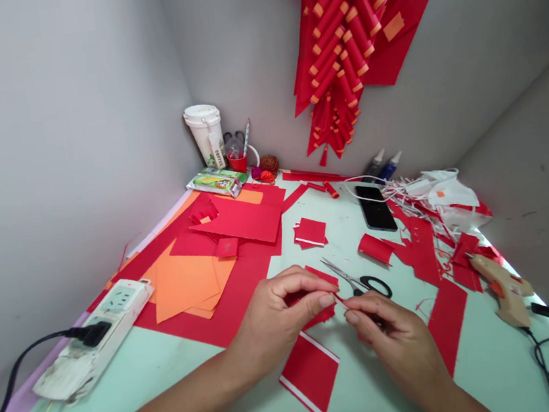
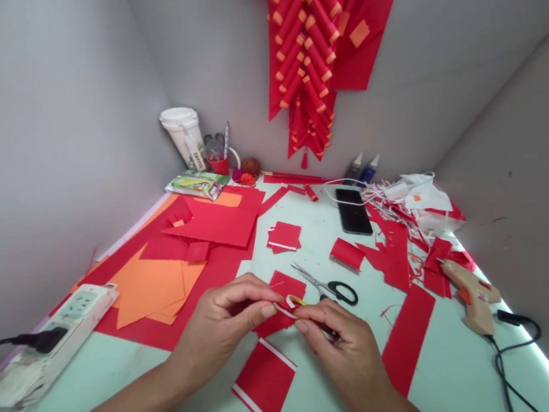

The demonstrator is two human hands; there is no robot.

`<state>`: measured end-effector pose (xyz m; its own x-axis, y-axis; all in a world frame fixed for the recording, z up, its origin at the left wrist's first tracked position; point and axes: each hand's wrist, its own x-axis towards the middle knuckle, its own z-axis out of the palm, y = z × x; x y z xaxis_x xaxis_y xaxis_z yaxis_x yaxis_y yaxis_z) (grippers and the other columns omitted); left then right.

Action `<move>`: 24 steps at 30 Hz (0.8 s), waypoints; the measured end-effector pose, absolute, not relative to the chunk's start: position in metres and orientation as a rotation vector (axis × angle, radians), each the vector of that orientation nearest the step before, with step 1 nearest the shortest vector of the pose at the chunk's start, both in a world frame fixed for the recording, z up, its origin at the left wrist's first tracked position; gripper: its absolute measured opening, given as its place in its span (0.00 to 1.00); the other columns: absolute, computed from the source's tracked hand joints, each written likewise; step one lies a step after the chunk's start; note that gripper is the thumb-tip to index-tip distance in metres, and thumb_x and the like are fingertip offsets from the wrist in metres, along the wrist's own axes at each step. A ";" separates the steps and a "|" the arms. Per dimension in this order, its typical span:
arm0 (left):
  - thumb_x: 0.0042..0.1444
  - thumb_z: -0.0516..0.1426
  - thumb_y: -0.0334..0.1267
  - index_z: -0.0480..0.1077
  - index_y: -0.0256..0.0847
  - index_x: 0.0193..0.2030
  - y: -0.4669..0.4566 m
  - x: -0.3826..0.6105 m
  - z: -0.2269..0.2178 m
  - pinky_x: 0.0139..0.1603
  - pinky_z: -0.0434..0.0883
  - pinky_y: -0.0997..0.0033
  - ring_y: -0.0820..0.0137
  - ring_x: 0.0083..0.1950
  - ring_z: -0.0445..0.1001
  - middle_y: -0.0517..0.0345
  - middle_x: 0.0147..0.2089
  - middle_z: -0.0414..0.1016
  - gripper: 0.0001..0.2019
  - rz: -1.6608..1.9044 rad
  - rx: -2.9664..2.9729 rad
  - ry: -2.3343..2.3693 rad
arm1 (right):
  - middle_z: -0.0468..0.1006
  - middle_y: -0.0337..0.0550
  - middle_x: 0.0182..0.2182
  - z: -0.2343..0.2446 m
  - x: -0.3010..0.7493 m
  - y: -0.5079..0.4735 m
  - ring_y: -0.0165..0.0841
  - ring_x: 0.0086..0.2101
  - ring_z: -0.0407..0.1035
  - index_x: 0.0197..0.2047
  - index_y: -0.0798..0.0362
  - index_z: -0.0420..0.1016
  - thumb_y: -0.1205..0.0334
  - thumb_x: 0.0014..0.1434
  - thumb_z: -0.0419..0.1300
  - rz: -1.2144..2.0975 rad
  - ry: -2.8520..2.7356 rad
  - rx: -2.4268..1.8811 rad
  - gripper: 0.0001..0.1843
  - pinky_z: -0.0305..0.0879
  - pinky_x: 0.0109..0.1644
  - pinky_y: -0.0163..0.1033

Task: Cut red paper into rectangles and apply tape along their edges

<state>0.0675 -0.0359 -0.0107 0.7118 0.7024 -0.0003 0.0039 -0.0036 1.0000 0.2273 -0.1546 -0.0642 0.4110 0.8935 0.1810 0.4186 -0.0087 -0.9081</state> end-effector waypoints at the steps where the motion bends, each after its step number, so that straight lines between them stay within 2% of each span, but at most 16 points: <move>1: 0.56 0.63 0.38 0.79 0.43 0.37 -0.036 0.068 -0.011 0.41 0.67 0.76 0.73 0.38 0.71 0.59 0.36 0.75 0.04 0.605 1.490 0.608 | 0.75 0.38 0.28 -0.064 0.227 -0.155 0.29 0.24 0.68 0.38 0.46 0.80 0.57 0.60 0.61 0.567 -1.181 -1.617 0.06 0.64 0.25 0.32; 12: 0.60 0.59 0.39 0.76 0.41 0.37 -0.035 0.068 -0.012 0.43 0.67 0.76 0.73 0.40 0.72 0.60 0.36 0.74 0.06 0.617 1.564 0.601 | 0.75 0.39 0.29 -0.065 0.227 -0.156 0.29 0.25 0.68 0.38 0.46 0.80 0.55 0.60 0.61 0.642 -1.149 -1.614 0.08 0.64 0.25 0.31; 18: 0.61 0.58 0.39 0.75 0.42 0.37 -0.040 0.067 -0.014 0.43 0.67 0.76 0.73 0.39 0.72 0.60 0.37 0.73 0.06 0.690 1.597 0.620 | 0.73 0.37 0.26 -0.059 0.218 -0.155 0.28 0.23 0.67 0.38 0.46 0.80 0.51 0.59 0.60 0.723 -1.004 -1.660 0.11 0.66 0.27 0.31; 24: 0.62 0.57 0.37 0.74 0.41 0.36 -0.044 0.067 -0.016 0.42 0.67 0.76 0.73 0.39 0.72 0.60 0.36 0.74 0.05 0.765 1.642 0.639 | 0.74 0.37 0.23 -0.056 0.214 -0.153 0.30 0.23 0.68 0.35 0.49 0.78 0.46 0.55 0.62 0.772 -0.867 -1.774 0.15 0.67 0.28 0.31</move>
<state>0.0674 -0.0441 -0.0157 0.6384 0.7560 0.1446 0.0081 -0.1945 0.9809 0.2142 -0.1528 -0.0560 0.5436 0.8315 -0.1146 0.2104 -0.2671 -0.9404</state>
